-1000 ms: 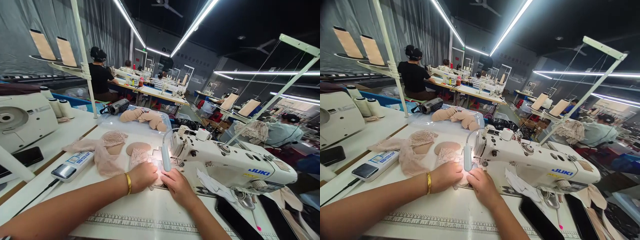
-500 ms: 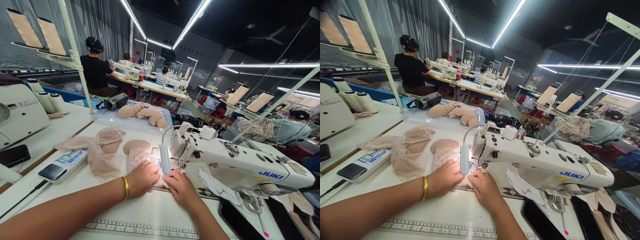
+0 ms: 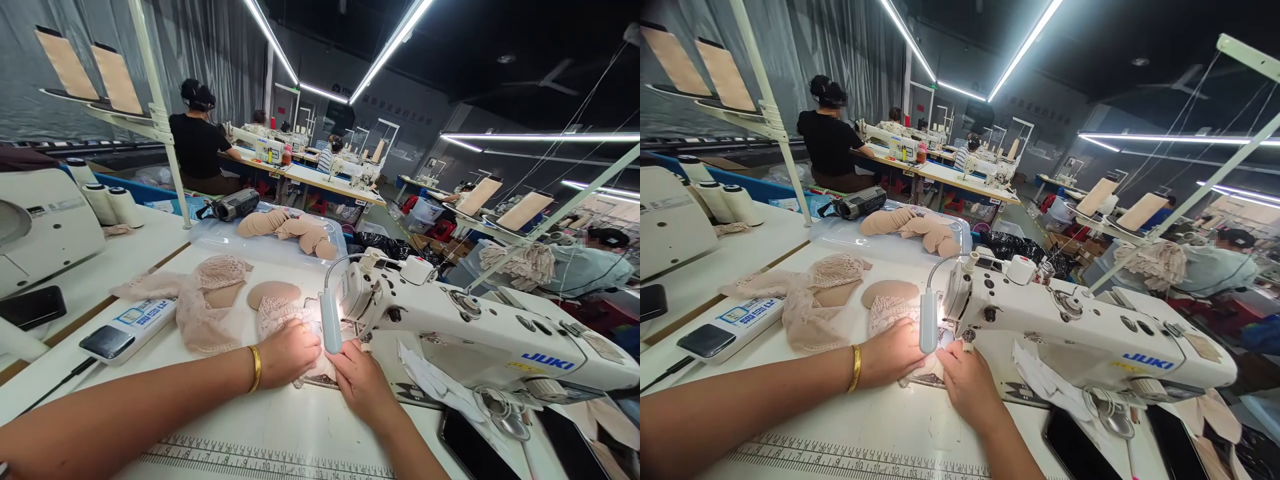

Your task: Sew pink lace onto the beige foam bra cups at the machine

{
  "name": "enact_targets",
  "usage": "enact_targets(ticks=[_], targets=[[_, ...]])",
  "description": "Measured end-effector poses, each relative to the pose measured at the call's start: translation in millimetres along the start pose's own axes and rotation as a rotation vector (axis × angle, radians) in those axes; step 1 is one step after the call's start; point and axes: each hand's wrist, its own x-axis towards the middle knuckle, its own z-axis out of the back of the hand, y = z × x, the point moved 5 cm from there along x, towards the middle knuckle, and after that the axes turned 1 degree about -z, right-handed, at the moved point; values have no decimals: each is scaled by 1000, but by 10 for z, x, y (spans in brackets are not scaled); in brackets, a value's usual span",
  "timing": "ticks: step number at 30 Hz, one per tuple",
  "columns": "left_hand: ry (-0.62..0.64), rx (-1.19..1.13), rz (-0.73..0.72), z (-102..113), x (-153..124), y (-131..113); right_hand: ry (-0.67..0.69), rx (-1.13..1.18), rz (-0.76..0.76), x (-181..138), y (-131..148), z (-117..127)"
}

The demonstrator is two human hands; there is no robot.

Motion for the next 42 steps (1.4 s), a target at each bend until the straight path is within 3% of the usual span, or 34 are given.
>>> enact_targets(ticks=[9, 16, 26, 32, 42], targets=[[-133, -103, -74, -29, 61, 201, -36, -26, -64, 25, -34, -48], [-90, -57, -73, -4, 72, 208, -48, -54, -53, 21, -45, -40], [-152, -66, -138, -111, 58, 198, 38, -41, -67, -53, -43, -51], [-169, -51, -73, -95, 89, 256, 42, -21, -99, -16, -31, -48], [-73, -51, 53, -90, 103, 336, -16, 40, -92, -4, -2, -38]])
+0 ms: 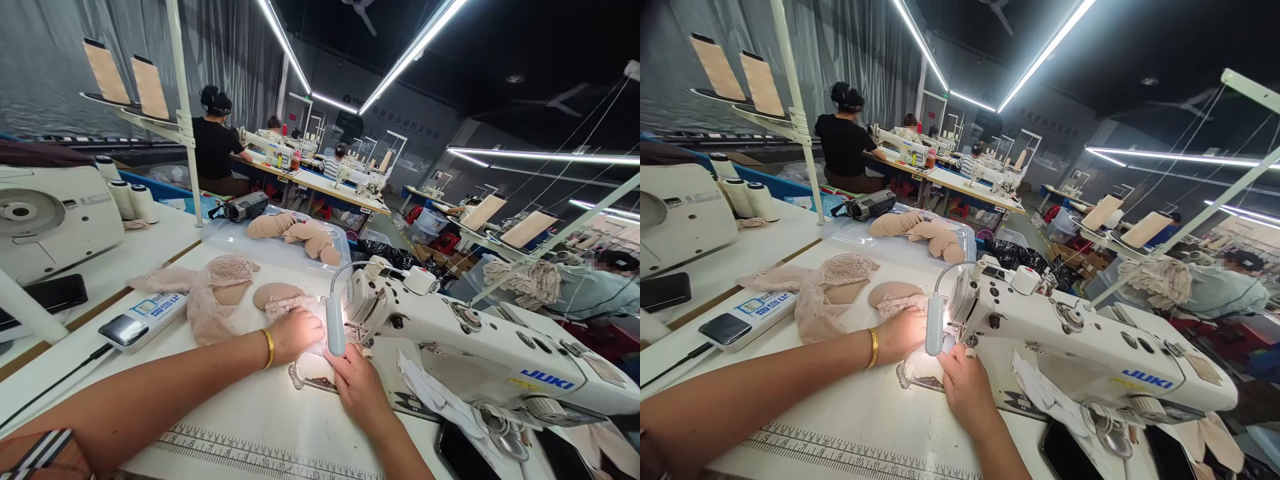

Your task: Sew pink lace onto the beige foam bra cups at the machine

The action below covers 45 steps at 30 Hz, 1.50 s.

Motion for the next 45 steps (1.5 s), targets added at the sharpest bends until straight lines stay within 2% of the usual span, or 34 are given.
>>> enact_targets(ticks=[3, 5, 8, 10, 13, 15, 16, 17, 18, 19, 20, 21, 23, 25, 26, 30, 35, 38, 40, 45], targets=[[1, 2, -1, 36, -53, -49, -31, 227, -117, -3, 48, 22], [-23, -55, -57, 121, -157, -162, -14, 518, -311, -2, 96, -19], [-135, -255, -124, 325, -436, -321, 7, 998, -580, -7, 290, -156], [-189, -294, -35, 441, -675, -311, -48, 1206, -654, -6, 462, -218], [-264, -111, 316, 605, -1076, -202, -193, 1355, -709, -37, 661, -260], [-366, -129, 507, 723, -1313, -260, -270, 1379, -749, -79, 749, -279], [-395, -248, 565, 746, -1389, -345, -300, 1375, -765, -103, 788, -289], [-386, -453, 606, 727, -1427, -457, -325, 1365, -770, -130, 828, -299], [-324, -729, 657, 657, -1431, -588, -347, 1348, -766, -164, 871, -313], [-201, -1073, 740, 535, -1415, -739, -361, 1326, -752, -206, 920, -334], [-133, -1410, 846, 431, -1394, -885, -368, 1300, -734, -259, 976, -365], [-163, -1664, 937, 374, -1361, -987, -369, 1269, -715, -325, 1036, -404], [-387, -1960, 1079, 329, -1289, -1037, -367, 1197, -685, -485, 1152, -493], [-622, -2008, 1171, 330, -1249, -963, -367, 1135, -667, -637, 1233, -563], [-657, -2017, 1202, 331, -1229, -933, -376, 1113, -655, -691, 1252, -576], [-623, -2131, 1179, 367, -1124, -917, -402, 1119, -622, -717, 1163, -515], [-656, -2344, 1157, 389, -1034, -998, -462, 1156, -661, -654, 999, -498], [-693, -2233, 1099, 410, -1014, -988, -510, 1177, -674, -681, 998, -566], [-708, -2150, 1112, 409, -1018, -980, -510, 1189, -687, -703, 999, -605], [-685, -2152, 1136, 381, -982, -992, -512, 1149, -691, -712, 960, -595]])
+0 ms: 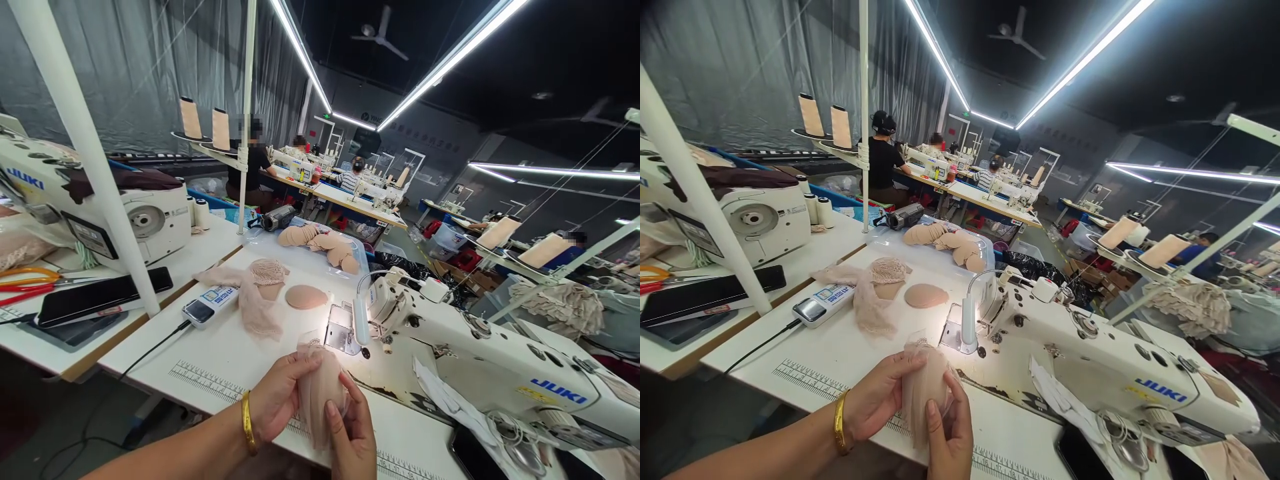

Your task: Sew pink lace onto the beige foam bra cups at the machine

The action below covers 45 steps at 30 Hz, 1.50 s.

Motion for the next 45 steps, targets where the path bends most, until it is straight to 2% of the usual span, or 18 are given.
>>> enact_targets(ticks=[3, 6, 8, 9, 11, 13, 14, 15, 16, 17, 19, 21, 25, 30, 36, 45], targets=[[6, 19, 11, -17, 46, 14, 29, 26, -21, 0, 16, -30], [-5, 32, 13, -18, 98, -20, 116, 69, -35, -31, 37, -71], [46, 65, 7, -48, 104, -97, 184, 49, -36, -33, 70, -45], [117, 105, 5, -86, 93, -149, 210, 17, -28, -12, 101, -5], [355, 274, 4, -208, 38, -255, 264, -141, 83, 93, 237, 104], [726, 635, -34, -366, -52, -315, 335, -403, 338, 269, 454, 195], [915, 881, -115, -427, -88, -325, 395, -564, 504, 365, 562, 206], [1067, 1147, -248, -467, -93, -327, 424, -643, 587, 494, 635, 228], [1167, 1401, -419, -491, -58, -322, 450, -694, 635, 638, 686, 242], [1212, 1610, -596, -507, 14, -315, 499, -780, 705, 767, 716, 227], [1198, 1841, -847, -524, 236, -298, 588, -1025, 865, 976, 707, 160], [1198, 1880, -890, -514, 471, -263, 615, -1151, 943, 1115, 668, 122], [1151, 1828, -814, -472, 733, -218, 622, -1093, 864, 1162, 653, 181], [1016, 1886, -779, -467, 720, -111, 645, -1083, 762, 1143, 674, 280], [841, 1944, -643, -486, 749, 53, 603, -1105, 665, 1271, 603, 336], [786, 1949, -594, -489, 763, 147, 562, -1139, 660, 1310, 574, 390]])
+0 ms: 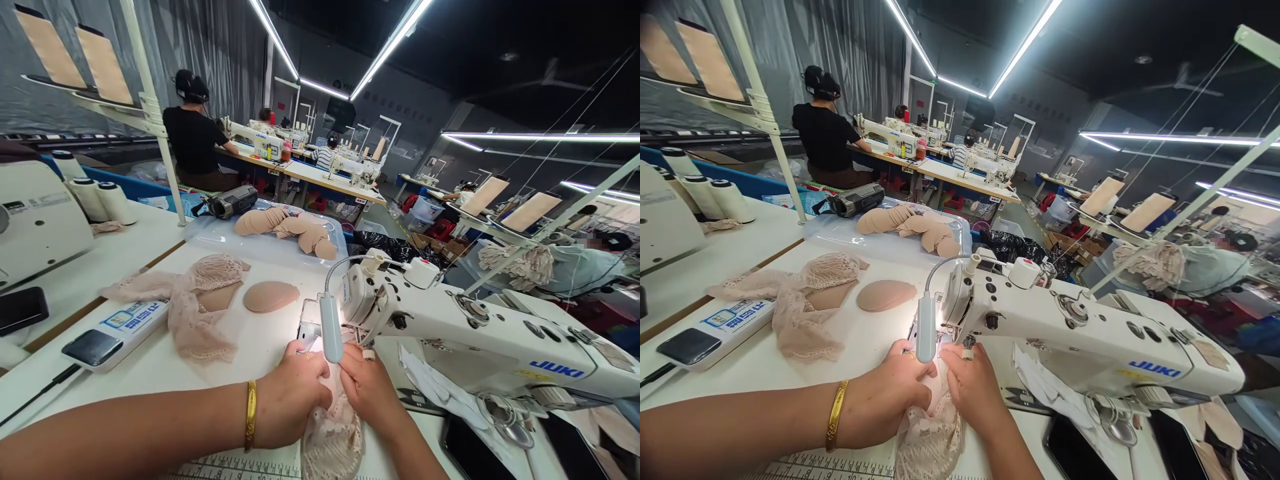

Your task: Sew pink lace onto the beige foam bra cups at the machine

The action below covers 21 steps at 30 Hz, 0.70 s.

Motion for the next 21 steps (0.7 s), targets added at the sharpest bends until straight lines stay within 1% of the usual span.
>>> enact_targets(ticks=[5, 10, 16, 21], targets=[[0, -10, 0, -26, -26, 2, -30, -50, 18, -15, 9, 16], [-15, -22, -45, -6, -27, 48, -41, -55, 17, -23, -6, 1], [-23, 14, -109, 130, 18, 140, -27, -56, 16, -9, -5, 2], [-19, 56, -179, 293, 102, 232, -41, -61, 7, -3, -5, 15]])
